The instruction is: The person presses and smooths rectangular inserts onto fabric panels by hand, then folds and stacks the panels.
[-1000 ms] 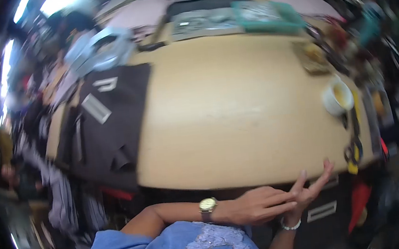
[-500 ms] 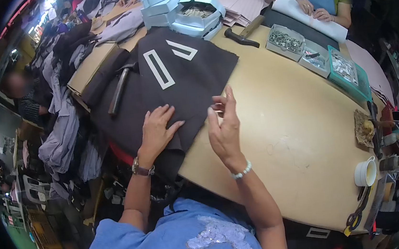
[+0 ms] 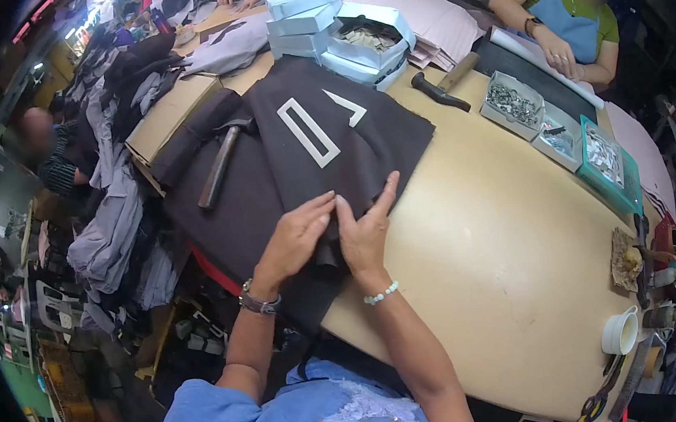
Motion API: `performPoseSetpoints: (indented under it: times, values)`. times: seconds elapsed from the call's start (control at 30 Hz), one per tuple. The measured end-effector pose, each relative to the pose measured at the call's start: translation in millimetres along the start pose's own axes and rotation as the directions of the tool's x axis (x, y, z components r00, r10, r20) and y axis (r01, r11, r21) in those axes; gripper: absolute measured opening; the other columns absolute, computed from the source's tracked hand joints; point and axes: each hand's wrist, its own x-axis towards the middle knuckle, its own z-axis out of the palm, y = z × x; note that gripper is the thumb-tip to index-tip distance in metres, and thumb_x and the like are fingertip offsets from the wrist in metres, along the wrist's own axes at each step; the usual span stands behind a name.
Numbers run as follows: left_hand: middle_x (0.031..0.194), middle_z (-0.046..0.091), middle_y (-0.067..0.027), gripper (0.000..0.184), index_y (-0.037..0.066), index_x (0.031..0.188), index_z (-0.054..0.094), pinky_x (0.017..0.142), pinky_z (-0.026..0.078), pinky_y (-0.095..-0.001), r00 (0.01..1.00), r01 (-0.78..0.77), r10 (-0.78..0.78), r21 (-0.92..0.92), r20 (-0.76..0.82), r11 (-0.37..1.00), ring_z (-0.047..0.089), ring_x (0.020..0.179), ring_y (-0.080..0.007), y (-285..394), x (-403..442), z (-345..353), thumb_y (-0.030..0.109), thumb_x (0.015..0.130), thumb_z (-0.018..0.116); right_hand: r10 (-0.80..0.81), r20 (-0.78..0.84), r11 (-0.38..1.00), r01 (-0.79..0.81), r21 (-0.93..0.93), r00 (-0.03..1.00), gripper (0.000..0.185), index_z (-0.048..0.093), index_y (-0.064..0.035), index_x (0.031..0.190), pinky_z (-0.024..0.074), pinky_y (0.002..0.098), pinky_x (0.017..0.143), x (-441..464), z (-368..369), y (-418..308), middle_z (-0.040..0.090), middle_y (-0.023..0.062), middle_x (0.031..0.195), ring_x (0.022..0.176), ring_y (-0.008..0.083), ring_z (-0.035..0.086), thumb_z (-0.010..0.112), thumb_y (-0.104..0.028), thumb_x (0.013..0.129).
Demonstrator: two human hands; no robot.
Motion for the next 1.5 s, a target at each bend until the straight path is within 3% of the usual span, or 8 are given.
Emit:
performPoseSetpoints:
  times: [0.1, 0.27, 0.33, 0.83, 0.93, 1.13, 1.3, 1.5]
  values:
    - [0.111, 0.06, -0.0205, 0.025, -0.005, 0.103, 0.062, 0.093, 0.043, -0.0362, 0.974, 0.093, -0.093, -0.008, -0.207, 0.996, 0.056, 0.108, -0.0322, -4.3, 11.3, -29.1, 0.011, 0.087, 0.052, -0.065, -0.062, 0.993, 0.059, -0.104, 0.996, 0.081, 0.005, 0.0032, 0.142, 0.0241, 0.0364, 0.108, 1.7, -5.2, 14.2, 0.023, 0.0289, 0.143, 0.132, 0.0374, 0.029, 0.059, -0.008, 0.082]
    - [0.121, 0.051, -0.0186, 0.046, 0.002, 0.123, 0.05, 0.088, 0.044, -0.0408, 0.893, 0.321, 0.102, 0.781, -0.437, 0.536, 0.052, 0.106, -0.0351, -94.4, 37.8, -93.3, 0.021, 0.083, 0.06, -0.003, -0.077, 1.0, 0.003, -0.01, 0.997, 0.082, 0.003, 0.0013, 0.143, 0.0192, 0.0369, 0.11, 1.7, -4.6, 19.1, 0.014, 0.0266, 0.147, 0.137, 0.0347, 0.018, 0.058, -0.007, 0.083]
    - [0.107, 0.057, -0.0182, 0.046, 0.006, 0.127, 0.048, 0.084, 0.045, -0.0426, 0.869, 0.478, -0.174, 0.692, -0.464, 0.541, 0.055, 0.098, -0.035, -122.3, 42.9, -103.4, 0.021, 0.084, 0.059, 0.008, -0.076, 0.998, -0.003, 0.057, 0.997, 0.082, 0.003, 0.0008, 0.143, 0.0177, 0.037, 0.11, 3.2, -4.7, 16.6, 0.013, 0.026, 0.147, 0.137, 0.0335, 0.017, 0.058, -0.007, 0.084]
    - [0.092, 0.062, -0.0157, 0.036, 0.007, 0.118, 0.053, 0.073, 0.049, -0.0445, 0.912, 0.402, -0.119, 0.805, -0.392, 0.437, 0.061, 0.085, -0.0345, -129.1, 52.8, -108.2, 0.024, 0.087, 0.055, 0.062, -0.446, 0.994, -0.016, 0.105, 0.893, 0.069, 0.013, 0.0059, 0.141, 0.0089, 0.0335, 0.112, -38.1, -185.0, 2.6, 0.015, 0.0214, 0.148, 0.139, 0.0271, 0.011, 0.053, -0.001, 0.085]
    - [0.107, 0.058, -0.0142, 0.041, 0.008, 0.121, 0.051, 0.077, 0.048, -0.0463, 0.916, 0.398, -0.182, 0.867, -0.358, 0.3, 0.057, 0.099, -0.0326, -106.6, 60.2, -94.6, 0.029, 0.087, 0.056, -0.024, -0.485, 0.909, -0.182, -0.374, 0.874, 0.068, 0.015, 0.006, 0.141, 0.01, 0.0332, 0.112, -70.7, -257.2, 13.4, 0.019, 0.0212, 0.147, 0.138, 0.0267, 0.014, 0.053, 0.0, 0.084]
    - [0.129, 0.048, -0.0174, 0.048, 0.006, 0.128, 0.047, 0.097, 0.034, -0.0465, 0.935, -0.143, 0.349, 0.838, -0.06, 0.527, 0.041, 0.122, -0.0357, -11.0, 86.2, -33.3, 0.032, 0.089, 0.054, 0.016, -0.473, 0.754, -0.321, -0.572, 0.881, 0.073, 0.014, 0.0047, 0.141, 0.0161, 0.0328, 0.111, -103.5, -373.0, 26.4, 0.021, 0.0247, 0.146, 0.136, 0.0305, 0.021, 0.055, -0.001, 0.081]
    - [0.121, 0.05, -0.0147, 0.042, 0.007, 0.119, 0.053, 0.095, 0.034, -0.0451, 0.693, -0.718, 0.626, 0.416, 0.357, 0.558, 0.042, 0.118, -0.0324, 75.0, 70.4, 82.6, 0.027, 0.083, 0.061, -0.029, -0.41, 0.565, -0.324, -0.759, 0.911, 0.077, 0.017, -0.0017, 0.143, 0.0366, 0.0378, 0.099, -82.9, -396.8, 20.0, 0.035, 0.0293, 0.136, 0.118, 0.0394, 0.045, 0.06, -0.007, 0.079]
    - [0.145, 0.026, -0.0197, 0.089, 0.001, 0.138, 0.03, 0.108, 0.016, -0.0562, 0.513, -0.723, 0.4, 0.131, 0.76, 0.678, 0.02, 0.136, -0.0348, 66.6, 23.3, 166.6, 0.065, 0.08, 0.049, -0.293, -0.376, 0.328, -0.277, -0.903, 0.879, 0.081, 0.013, 0.0024, 0.142, 0.0312, 0.046, 0.1, -118.5, -355.8, 6.1, 0.039, 0.0279, 0.133, 0.121, 0.0393, 0.041, 0.063, -0.015, 0.081]
